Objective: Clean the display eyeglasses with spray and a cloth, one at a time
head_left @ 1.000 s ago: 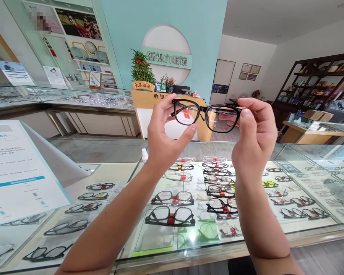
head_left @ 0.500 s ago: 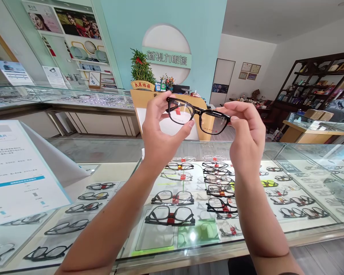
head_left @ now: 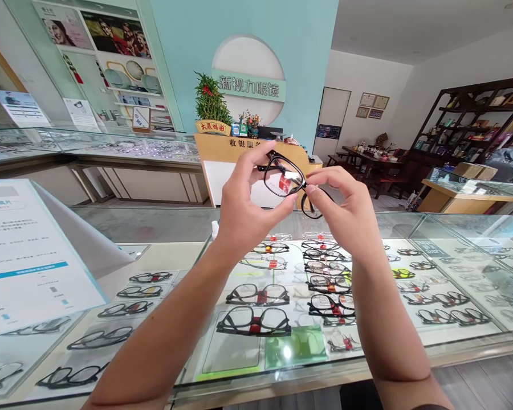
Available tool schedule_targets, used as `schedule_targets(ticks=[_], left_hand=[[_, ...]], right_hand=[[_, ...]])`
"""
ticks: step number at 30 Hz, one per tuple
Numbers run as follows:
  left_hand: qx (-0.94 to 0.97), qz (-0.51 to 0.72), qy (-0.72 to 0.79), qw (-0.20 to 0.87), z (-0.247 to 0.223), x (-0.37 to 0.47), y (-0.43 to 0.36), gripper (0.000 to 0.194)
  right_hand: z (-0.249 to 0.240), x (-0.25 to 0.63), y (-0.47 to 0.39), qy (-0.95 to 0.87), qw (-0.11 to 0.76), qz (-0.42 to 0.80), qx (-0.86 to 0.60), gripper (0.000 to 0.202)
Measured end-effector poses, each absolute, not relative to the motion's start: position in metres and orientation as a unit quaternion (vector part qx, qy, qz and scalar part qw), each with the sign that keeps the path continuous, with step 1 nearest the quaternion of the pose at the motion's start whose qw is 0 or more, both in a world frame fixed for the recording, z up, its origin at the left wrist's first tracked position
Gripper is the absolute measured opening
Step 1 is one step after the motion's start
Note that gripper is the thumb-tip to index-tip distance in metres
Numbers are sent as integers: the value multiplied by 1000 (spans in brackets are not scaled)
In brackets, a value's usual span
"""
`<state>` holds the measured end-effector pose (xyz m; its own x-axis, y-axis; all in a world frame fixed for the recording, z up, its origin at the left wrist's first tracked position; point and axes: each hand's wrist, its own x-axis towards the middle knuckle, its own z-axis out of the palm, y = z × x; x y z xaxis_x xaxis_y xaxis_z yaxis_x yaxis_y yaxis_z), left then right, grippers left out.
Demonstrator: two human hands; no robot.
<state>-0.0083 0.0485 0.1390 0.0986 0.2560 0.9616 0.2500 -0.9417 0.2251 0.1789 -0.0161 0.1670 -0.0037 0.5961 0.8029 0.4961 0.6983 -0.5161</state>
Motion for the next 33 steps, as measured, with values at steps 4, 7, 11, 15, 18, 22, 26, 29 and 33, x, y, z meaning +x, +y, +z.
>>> schedule_targets(ticks=[4, 7, 11, 15, 18, 22, 26, 29, 33], left_hand=[[762, 627, 145, 71, 141, -10, 51, 70], [764, 623, 158, 66, 143, -9, 48, 70], [685, 696, 211, -29, 145, -8, 35, 52], [687, 676, 267, 10, 150, -6, 15, 2], [719, 617, 295, 121, 152, -4, 7, 14], [716, 585, 322, 206, 154, -4, 10, 23], [695, 593, 342, 220, 154, -6, 17, 24], [681, 602, 352, 223, 152, -7, 24, 23], [673, 591, 357, 266, 152, -10, 31, 25]], right_hand=[[168, 180, -16, -709, 570, 140, -391, 9], [167, 179, -14, -697, 579, 186, -380, 10], [166, 177, -11, -665, 624, 138, -386, 9], [164, 175, -11, -647, 650, 45, -397, 9], [162, 171, -11, -658, 646, 2, -387, 9], [157, 166, -7, -683, 619, -47, -385, 9], [154, 163, -8, -708, 580, -72, -396, 10], [156, 163, -14, -728, 545, -77, -409, 15], [160, 162, -24, -746, 491, -75, -444, 21]])
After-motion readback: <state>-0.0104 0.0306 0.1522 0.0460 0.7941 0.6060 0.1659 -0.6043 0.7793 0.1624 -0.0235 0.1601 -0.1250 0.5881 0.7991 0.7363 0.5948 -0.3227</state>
